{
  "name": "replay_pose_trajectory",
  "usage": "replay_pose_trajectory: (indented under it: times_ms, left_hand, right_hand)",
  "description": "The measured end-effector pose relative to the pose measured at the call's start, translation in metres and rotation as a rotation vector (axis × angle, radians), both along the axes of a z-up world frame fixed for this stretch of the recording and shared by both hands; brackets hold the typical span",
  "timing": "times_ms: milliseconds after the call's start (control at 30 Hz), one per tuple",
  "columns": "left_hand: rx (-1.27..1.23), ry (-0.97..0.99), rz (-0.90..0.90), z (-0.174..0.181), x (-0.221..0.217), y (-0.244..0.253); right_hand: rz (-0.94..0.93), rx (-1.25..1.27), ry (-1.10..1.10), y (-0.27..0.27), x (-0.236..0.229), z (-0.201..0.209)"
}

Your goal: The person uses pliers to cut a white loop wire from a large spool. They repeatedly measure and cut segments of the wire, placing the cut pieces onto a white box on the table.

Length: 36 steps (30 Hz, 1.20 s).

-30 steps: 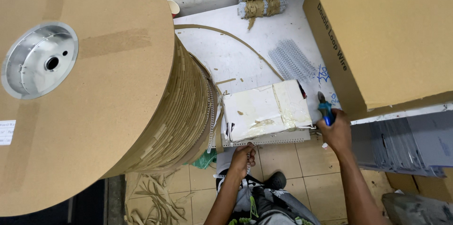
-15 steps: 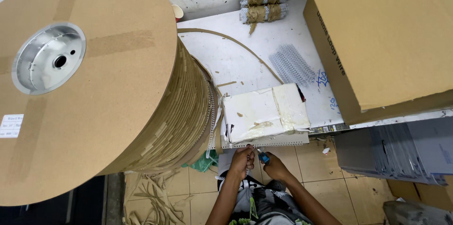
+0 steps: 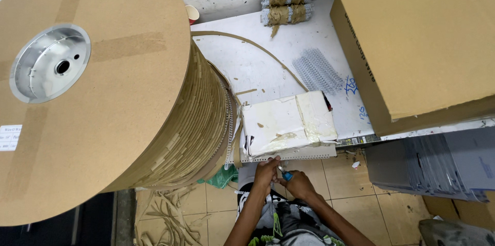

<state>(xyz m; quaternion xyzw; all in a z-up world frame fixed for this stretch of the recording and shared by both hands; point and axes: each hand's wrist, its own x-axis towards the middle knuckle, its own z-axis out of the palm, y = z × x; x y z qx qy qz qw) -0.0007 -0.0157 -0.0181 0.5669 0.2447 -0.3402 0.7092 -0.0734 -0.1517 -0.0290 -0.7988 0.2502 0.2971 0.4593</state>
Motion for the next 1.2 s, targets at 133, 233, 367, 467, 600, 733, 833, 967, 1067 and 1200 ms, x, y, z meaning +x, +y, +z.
replay_pose_trajectory:
  times_ms: [133,233,367,467,600,733,833,967,1067,1200]
  left_hand:
    - [-0.121,0.127,0.033,0.002,0.004,0.004]
    - [-0.248,0.207,0.037,-0.010,0.007,0.010]
    - [-0.272,0.189,0.026,0.004,0.009,0.004]
    - [-0.157,0.130,0.003,0.019,0.005,0.001]
    - [0.062,0.073,-0.154,0.097,-0.012,0.003]
    - [0.147,-0.199,-0.200,0.157,-0.010,0.002]
    - [0.134,-0.412,-0.118,0.171,0.008,-0.001]
    - [0.204,-0.550,-0.109,0.173,0.020,-0.009]
    - [0.218,-0.525,-0.503,0.165,0.000,-0.017]
    - [0.190,-0.342,-0.766,0.161,-0.010,-0.030]
  right_hand:
    - [-0.644,0.342,-0.237,-0.013,-0.024,0.021]
    - [-1.245,0.737,-0.296,-0.044,-0.020,0.022]
    - [-1.445,0.971,-0.323,-0.073,-0.014,-0.004]
    - [-1.423,0.908,-0.313,-0.085,-0.014,-0.029]
    - [-1.423,0.679,-0.247,-0.080,-0.033,0.029]
    - [-1.259,0.754,-0.474,-0.086,-0.026,0.094]
    - [-1.155,0.803,-0.551,-0.084,-0.003,0.152]
    - [-1.049,0.673,-0.511,-0.077,0.006,0.169]
    - [-0.558,0.589,-0.306,-0.063,-0.020,0.129]
    - [-0.465,0.554,-0.318,-0.028,-0.030,0.091]
